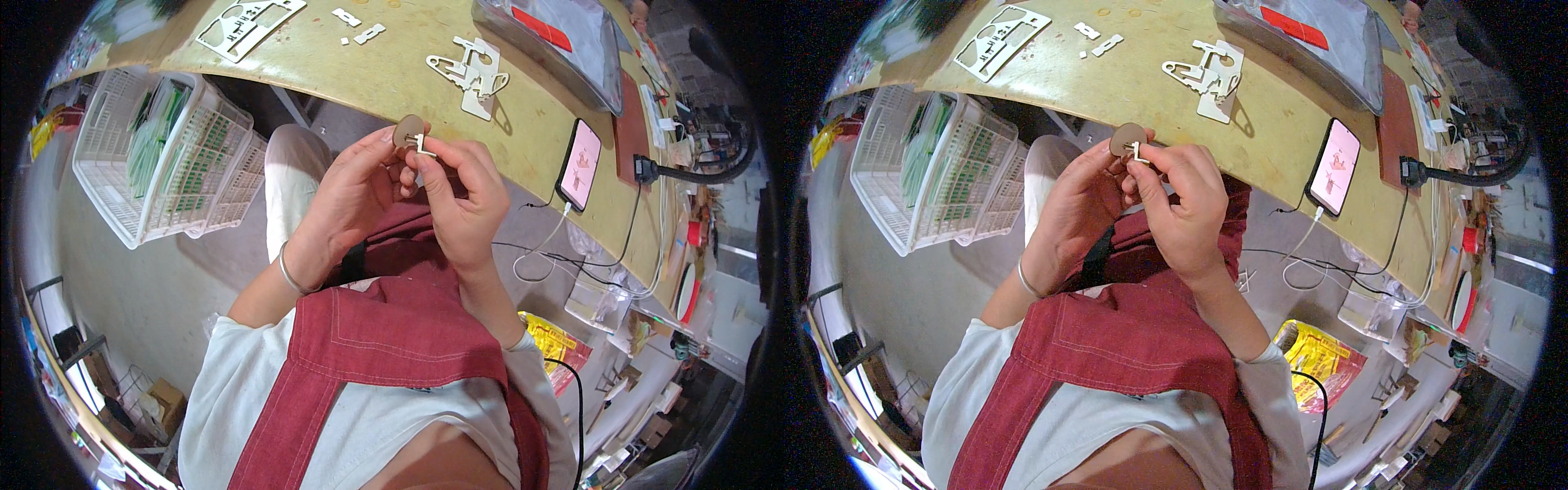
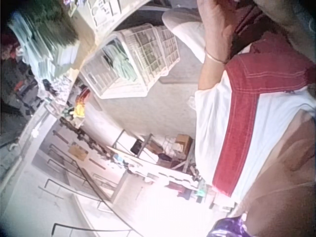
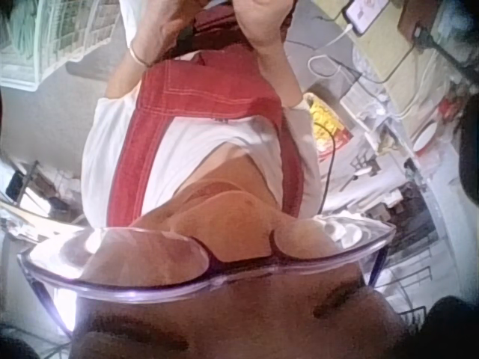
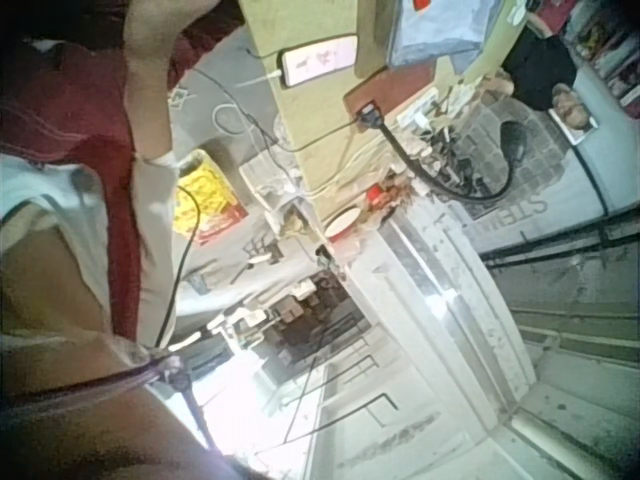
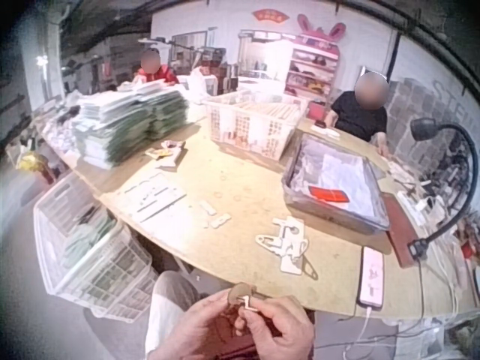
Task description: The person assembles small white plastic components by hand, snapping pieces together and stacking them on the table. They handle multiple small parts, aligning and joining them into a compact assembly.
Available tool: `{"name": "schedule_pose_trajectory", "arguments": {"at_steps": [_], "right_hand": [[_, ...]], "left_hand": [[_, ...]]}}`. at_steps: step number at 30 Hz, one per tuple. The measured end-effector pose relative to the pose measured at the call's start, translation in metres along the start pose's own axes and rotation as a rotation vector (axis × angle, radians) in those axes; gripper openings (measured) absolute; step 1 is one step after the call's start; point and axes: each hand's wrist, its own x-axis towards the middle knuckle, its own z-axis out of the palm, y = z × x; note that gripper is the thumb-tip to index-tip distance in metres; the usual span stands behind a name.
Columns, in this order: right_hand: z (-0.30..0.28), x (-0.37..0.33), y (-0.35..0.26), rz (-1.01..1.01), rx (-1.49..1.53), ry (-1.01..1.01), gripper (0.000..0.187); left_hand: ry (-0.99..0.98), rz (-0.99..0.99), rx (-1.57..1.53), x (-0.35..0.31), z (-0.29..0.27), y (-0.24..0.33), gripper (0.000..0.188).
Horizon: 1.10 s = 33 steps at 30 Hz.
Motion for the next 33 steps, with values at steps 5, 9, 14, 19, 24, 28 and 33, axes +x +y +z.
{"name": "schedule_pose_trajectory", "arguments": {"at_steps": [5,9,14,19,24,28,33], "right_hand": [[0.004,-0.001,-0.003,0.054,0.081,0.029,0.014],[0.005,-0.002,0.001,0.032,0.046,0.028,0.015],[0.007,-0.004,0.005,0.035,0.041,0.016,0.016],[0.014,-0.006,0.002,0.109,0.196,0.072,0.014],[0.013,-0.007,0.007,0.058,0.139,0.047,0.015],[0.01,-0.008,0.007,0.05,0.134,0.007,0.015],[0.012,-0.008,0.006,0.115,0.152,0.093,0.016]], "left_hand": [[0.034,0.026,0.034,0.0,0.002,-0.002,0.038],[0.047,0.038,0.031,0.001,0.002,-0.003,0.036],[0.077,0.035,0.039,0.002,0.002,-0.004,0.034],[0.073,0.044,0.023,0.004,0.001,-0.005,0.031],[0.005,0.069,0.034,0.005,-0.012,-0.008,0.037],[-0.034,0.079,0.048,0.006,-0.013,-0.006,0.039],[-0.002,0.098,0.042,0.002,0.004,-0.005,0.04]]}}
